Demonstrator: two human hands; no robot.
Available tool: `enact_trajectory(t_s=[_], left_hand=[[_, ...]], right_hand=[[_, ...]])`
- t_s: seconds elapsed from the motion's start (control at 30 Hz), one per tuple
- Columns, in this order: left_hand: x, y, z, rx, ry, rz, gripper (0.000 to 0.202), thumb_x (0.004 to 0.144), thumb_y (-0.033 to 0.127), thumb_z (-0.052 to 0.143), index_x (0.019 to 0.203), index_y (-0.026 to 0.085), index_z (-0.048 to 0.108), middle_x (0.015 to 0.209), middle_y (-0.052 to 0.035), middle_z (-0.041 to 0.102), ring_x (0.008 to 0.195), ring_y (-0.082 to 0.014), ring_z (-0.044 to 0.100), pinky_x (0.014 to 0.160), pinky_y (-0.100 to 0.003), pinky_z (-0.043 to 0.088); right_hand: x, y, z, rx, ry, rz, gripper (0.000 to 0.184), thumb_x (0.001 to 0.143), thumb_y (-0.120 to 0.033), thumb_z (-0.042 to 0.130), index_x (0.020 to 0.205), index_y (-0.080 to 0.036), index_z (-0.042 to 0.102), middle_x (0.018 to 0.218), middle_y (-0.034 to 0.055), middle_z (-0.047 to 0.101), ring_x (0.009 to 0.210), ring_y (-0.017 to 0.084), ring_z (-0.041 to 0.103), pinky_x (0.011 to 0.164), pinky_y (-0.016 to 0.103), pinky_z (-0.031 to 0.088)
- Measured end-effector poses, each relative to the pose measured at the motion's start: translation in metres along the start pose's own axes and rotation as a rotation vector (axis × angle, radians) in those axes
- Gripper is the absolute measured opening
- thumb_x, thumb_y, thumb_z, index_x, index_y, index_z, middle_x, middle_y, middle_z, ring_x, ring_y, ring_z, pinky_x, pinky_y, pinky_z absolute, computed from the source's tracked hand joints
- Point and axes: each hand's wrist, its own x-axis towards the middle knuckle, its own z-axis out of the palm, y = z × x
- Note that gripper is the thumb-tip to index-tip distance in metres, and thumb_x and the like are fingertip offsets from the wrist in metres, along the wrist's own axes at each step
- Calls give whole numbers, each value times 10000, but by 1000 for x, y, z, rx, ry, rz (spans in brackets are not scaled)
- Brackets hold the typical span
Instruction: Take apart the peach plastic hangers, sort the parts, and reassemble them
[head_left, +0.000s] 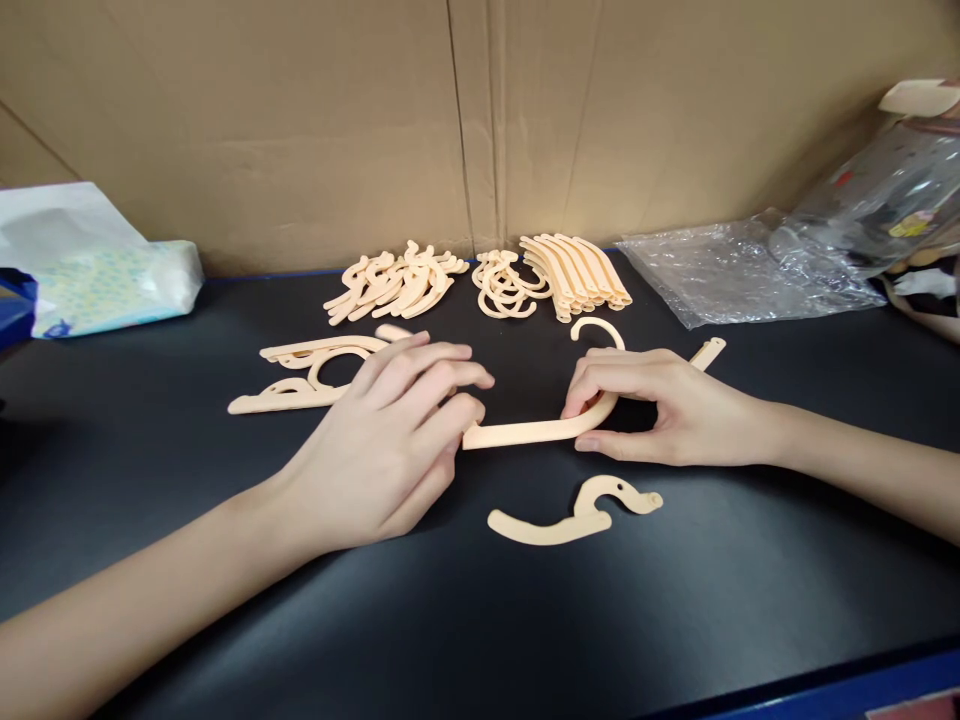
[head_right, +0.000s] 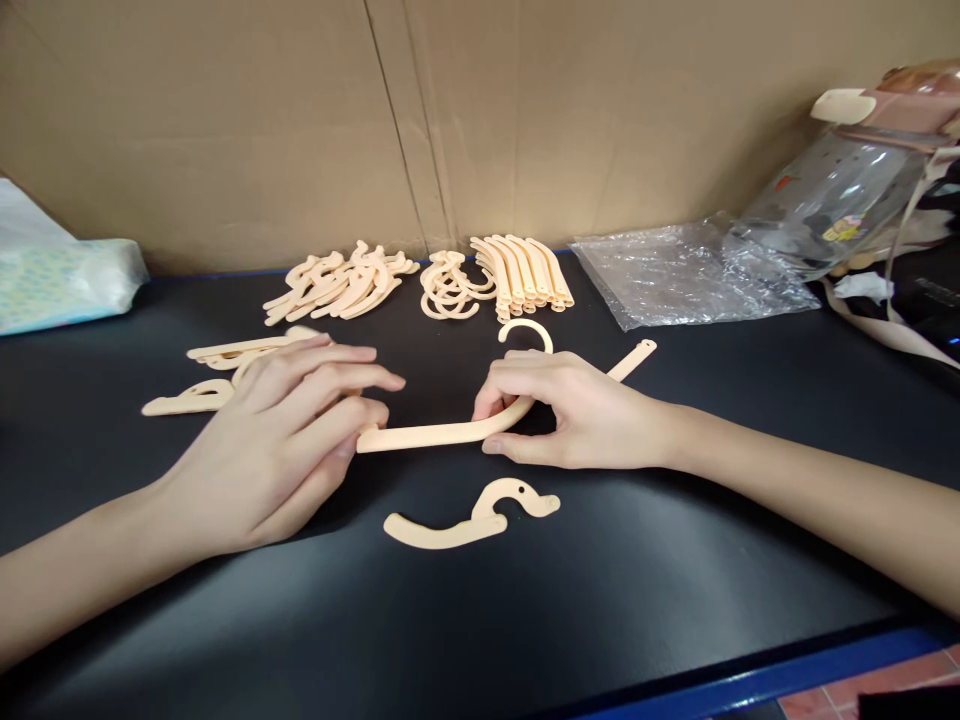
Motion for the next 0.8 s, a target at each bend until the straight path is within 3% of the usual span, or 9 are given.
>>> enact_trajectory(t_s=[0.1,0.23,0.43,0.57,0.67,0.8], left_hand=[[-2,-2,5,-124,5,-64,250,923,84,378,1016,189,586,1324,-117,568,1326,-288,426,1038,-482,396],[-5,-4,8,-225,-32,-101,279,942,74,373,1067,187,595,1374,-119,541,1164,-255,532,922,-413,410],[-5,-4,4,-364,-37,-128,292,927,102,350,958,189,627,1257,-82,643,969,-207,596,833,-361,398],[-3,-3,2,-370,-14,-147,140,936,248,511,850,189,605,1137,-78,696,910,-197,633,822,-348,411],[-3,-3,2,-371,-34,-144,103,911,281,613,881,192,571,1078,-58,711,927,-189,650,838,-336,419],[-4,-2,4,-392,-32,-107,93,914,214,596,990,191,548,1130,-50,697,980,-169,645,837,-307,435]], right_hand=[[0,2,1,-10,14,-17,64,859,-231,680,866,-199,625,866,27,647,775,137,605,714,271,476],[0,5,1,-55,33,-36,76,873,-266,683,868,-202,642,864,33,647,830,164,588,802,326,461],[0,8,1,-58,46,-57,107,883,-288,682,883,-195,628,849,32,652,881,177,572,820,328,448],[0,7,0,-69,58,-37,87,893,-281,664,915,-201,639,922,48,656,935,188,578,814,317,461],[0,7,0,-84,64,-21,75,893,-261,658,933,-199,651,994,61,648,982,190,575,844,316,466],[-1,8,1,-102,108,25,88,893,-258,656,945,-186,660,997,63,612,965,176,572,827,291,480]])
